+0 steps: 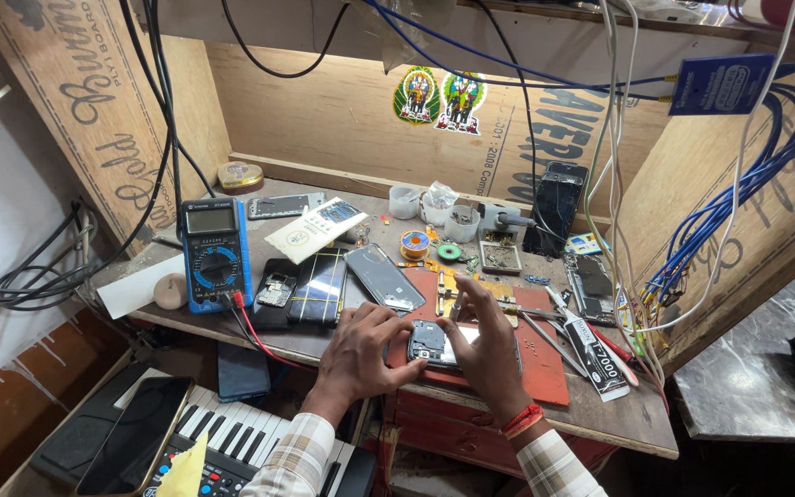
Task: The person works at a cluttered electronics repair bench, holding a smartphone and using a handheld tool on its exposed internal board. They reposition the phone on the mat and continue working on its components with the tool throughout the episode.
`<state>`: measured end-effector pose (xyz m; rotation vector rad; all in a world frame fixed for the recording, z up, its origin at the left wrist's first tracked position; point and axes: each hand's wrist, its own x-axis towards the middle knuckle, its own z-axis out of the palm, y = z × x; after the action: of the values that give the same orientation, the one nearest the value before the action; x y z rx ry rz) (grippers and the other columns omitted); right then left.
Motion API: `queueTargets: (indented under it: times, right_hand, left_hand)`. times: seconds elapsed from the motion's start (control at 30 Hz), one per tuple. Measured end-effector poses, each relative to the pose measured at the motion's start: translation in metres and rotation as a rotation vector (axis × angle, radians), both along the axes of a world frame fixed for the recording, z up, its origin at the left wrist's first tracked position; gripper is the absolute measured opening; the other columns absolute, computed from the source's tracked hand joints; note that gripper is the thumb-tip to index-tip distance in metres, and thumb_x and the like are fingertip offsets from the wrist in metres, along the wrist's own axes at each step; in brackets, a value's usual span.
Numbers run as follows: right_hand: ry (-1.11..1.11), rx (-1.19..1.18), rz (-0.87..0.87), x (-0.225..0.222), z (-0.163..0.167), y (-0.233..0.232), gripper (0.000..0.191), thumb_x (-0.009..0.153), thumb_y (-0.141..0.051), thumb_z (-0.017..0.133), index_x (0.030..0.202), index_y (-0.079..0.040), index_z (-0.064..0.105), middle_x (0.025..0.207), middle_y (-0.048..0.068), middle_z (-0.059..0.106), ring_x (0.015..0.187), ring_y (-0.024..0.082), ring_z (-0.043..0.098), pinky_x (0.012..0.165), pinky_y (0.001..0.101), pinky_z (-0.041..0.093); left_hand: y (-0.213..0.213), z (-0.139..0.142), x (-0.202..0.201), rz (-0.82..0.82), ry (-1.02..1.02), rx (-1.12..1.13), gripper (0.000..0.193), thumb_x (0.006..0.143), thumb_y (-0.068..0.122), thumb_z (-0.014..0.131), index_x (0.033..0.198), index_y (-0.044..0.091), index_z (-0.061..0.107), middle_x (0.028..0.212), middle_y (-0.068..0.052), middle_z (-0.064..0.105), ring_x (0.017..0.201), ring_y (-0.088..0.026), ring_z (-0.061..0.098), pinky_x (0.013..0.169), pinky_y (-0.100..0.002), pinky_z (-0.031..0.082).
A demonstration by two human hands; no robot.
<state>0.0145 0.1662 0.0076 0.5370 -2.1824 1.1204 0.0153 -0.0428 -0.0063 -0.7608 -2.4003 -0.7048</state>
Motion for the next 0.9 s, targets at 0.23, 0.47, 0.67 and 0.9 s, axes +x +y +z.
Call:
queueTargets:
  times: [0.23,0.47,0.67,0.9]
  right_hand:
    - [0.032,-0.042,0.244,0.0,0.003,0.003,0.078,0.08,0.013,0.061,0.151,-0.012,0.04,0.112,0.009,0.066,0.104,0.02,0.071,0.096,0.0365,0.059]
    - [-0.095,-0.098,0.163,-0.004,0.006,0.003,0.074,0.081,0.005,0.07,0.147,-0.017,0.044,0.111,0.007,0.065,0.094,0.017,0.074,0.087,0.0332,0.063]
    - [-0.045,-0.053,0.167,-0.005,0.008,0.005,0.076,0.081,0.009,0.071,0.148,-0.014,0.043,0.111,0.008,0.067,0.098,0.018,0.072,0.087,0.0332,0.061]
    - [-0.121,-0.093,0.311,-0.002,0.011,0.008,0.076,0.081,0.013,0.062,0.149,-0.014,0.043,0.121,0.009,0.066,0.102,0.018,0.075,0.091,0.0334,0.062]
  left_hand:
    - [0.0,0.0,-0.002,-0.003,0.031,-0.002,0.058,0.066,0.048,0.086,0.111,0.013,0.075,0.105,-0.005,0.069,0.105,-0.025,0.06,0.091,-0.04,0.042]
    - [-0.001,0.0,0.0,0.007,-0.013,-0.006,0.057,0.068,0.049,0.086,0.11,0.013,0.075,0.102,-0.004,0.068,0.103,-0.024,0.061,0.089,-0.04,0.042]
    - [-0.001,0.001,0.0,0.002,0.008,-0.013,0.055,0.068,0.05,0.086,0.107,0.012,0.075,0.102,-0.004,0.068,0.102,-0.024,0.061,0.09,-0.04,0.042]
    - [-0.002,-0.001,0.0,0.013,-0.011,-0.017,0.056,0.068,0.05,0.085,0.109,0.013,0.075,0.101,-0.004,0.068,0.102,-0.024,0.06,0.089,-0.04,0.042]
